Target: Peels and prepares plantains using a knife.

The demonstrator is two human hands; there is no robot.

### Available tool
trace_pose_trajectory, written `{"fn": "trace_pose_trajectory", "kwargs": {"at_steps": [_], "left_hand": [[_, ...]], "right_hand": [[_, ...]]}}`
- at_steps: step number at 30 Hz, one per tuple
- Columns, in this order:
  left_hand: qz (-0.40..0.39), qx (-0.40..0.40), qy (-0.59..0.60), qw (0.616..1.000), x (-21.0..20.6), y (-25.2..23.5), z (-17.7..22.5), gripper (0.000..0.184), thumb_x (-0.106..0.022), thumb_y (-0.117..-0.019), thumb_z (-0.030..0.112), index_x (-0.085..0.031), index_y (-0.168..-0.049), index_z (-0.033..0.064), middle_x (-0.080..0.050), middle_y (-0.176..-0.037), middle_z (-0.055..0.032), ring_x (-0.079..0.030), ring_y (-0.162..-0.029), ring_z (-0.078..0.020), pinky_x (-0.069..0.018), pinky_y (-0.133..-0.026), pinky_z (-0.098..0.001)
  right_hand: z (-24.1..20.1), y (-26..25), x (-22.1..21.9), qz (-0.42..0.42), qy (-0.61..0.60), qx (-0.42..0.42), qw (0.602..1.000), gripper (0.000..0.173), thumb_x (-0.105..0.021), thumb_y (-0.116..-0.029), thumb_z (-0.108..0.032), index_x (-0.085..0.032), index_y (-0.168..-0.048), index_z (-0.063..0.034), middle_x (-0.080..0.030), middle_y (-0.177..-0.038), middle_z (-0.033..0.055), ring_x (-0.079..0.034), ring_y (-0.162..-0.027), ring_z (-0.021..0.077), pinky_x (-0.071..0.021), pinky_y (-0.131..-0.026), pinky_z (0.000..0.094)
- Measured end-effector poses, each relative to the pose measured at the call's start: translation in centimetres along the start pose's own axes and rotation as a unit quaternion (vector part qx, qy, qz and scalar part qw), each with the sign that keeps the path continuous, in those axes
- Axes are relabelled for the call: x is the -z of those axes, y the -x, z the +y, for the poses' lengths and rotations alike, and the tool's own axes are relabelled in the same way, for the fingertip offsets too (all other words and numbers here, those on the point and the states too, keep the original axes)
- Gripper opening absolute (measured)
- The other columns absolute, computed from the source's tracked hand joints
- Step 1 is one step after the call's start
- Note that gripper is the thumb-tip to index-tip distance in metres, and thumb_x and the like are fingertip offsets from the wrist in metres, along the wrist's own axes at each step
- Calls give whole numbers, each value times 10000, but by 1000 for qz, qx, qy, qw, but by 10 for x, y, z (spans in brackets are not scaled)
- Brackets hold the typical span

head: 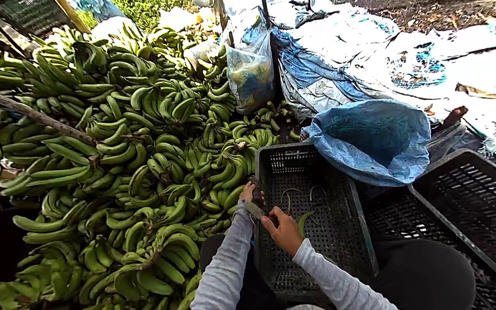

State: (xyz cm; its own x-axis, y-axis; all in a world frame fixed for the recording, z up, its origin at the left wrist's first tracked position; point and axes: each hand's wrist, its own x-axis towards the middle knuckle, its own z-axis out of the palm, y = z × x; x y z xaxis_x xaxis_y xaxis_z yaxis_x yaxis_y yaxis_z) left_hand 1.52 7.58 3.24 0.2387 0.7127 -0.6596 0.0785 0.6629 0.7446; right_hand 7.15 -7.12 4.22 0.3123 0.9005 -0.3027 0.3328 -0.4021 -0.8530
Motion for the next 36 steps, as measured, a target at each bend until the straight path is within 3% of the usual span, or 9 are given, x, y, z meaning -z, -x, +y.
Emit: {"fn": "trace_pose_trajectory", "kwargs": {"at_steps": [7, 10, 13, 17, 23, 27, 30, 33, 36], "left_hand": [[-29, 12, 17, 999, 1, 3, 1, 382, -282, -1124, 221, -346, -1480, 95, -543, -761, -73, -528, -507, -135, -456, -447, -262], [-38, 6, 17, 999, 7, -1, -9, 289, -275, -1119, 179, -419, -1334, 50, -526, -748, -56, -532, -528, -118, -476, -481, -244], [-22, 22, 27, 999, 2, 3, -2, 398, -290, -1125, 237, -343, -1495, 100, -545, -760, -81, -530, -505, -146, -451, -438, -263], [-31, 20, 32, 999, 7, 1, -11, 327, -287, -1122, 211, -391, -1398, 73, -533, -759, -69, -533, -518, -126, -467, -463, -246], [-44, 13, 24, 999, 6, 2, -10, 336, -303, -1117, 199, -407, -1405, 59, -536, -807, -68, -533, -568, -126, -475, -512, -251], [-32, 37, 39, 998, -1, 2, -5, 351, -311, -1118, 236, -403, -1427, 98, -547, -763, -72, -538, -510, -131, -464, -445, -249], [-43, 18, 18, 999, 1, -1, -12, 316, -297, -1118, 193, -418, -1381, 67, -534, -785, -59, -533, -544, -117, -474, -491, -243], [-34, 37, 21, 999, -5, 3, -5, 384, -303, -1122, 236, -380, -1477, 112, -559, -774, -86, -534, -511, -141, -457, -447, -262], [-50, 24, 31, 998, 0, 3, -12, 318, -298, -1119, 191, -415, -1388, 67, -537, -781, -64, -538, -543, -120, -477, -490, -242]], "right_hand": [[-3, 2, 4, -13, 23, 0, 1000, 512, -511, -1043, -456, -624, -1234, 6, -695, -954, 202, -683, -907, 367, -519, -812, 564], [4, -5, 5, -17, 38, -26, 999, 506, -508, -1056, -468, -615, -1244, -10, -695, -979, 199, -679, -934, 367, -508, -836, 562], [-1, 6, 3, -13, 37, 6, 999, 505, -507, -1047, -458, -625, -1220, 2, -691, -921, 195, -684, -888, 366, -519, -799, 557], [10, -1, 1, -13, 45, -23, 999, 511, -494, -1058, -471, -615, -1241, -10, -695, -955, 195, -683, -917, 364, -515, -822, 558], [13, -1, 2, 11, 52, -14, 998, 514, -513, -1051, -463, -631, -1232, 4, -702, -942, 206, -690, -906, 377, -518, -814, 571], [8, 7, 2, 26, 61, 27, 997, 511, -520, -1029, -461, -652, -1174, 11, -693, -857, 187, -690, -825, 367, -522, -740, 557], [12, 1, 8, 7, 84, -15, 996, 518, -500, -1055, -473, -629, -1230, -3, -703, -938, 195, -693, -908, 369, -520, -816, 564], [5, 10, 6, 25, 83, 36, 996, 517, -525, -1026, -469, -662, -1163, 10, -698, -858, 189, -697, -832, 369, -526, -743, 559], [13, 0, 6, 22, 96, -3, 995, 517, -503, -1047, -475, -640, -1209, -3, -706, -915, 192, -698, -892, 376, -521, -792, 567]]}}
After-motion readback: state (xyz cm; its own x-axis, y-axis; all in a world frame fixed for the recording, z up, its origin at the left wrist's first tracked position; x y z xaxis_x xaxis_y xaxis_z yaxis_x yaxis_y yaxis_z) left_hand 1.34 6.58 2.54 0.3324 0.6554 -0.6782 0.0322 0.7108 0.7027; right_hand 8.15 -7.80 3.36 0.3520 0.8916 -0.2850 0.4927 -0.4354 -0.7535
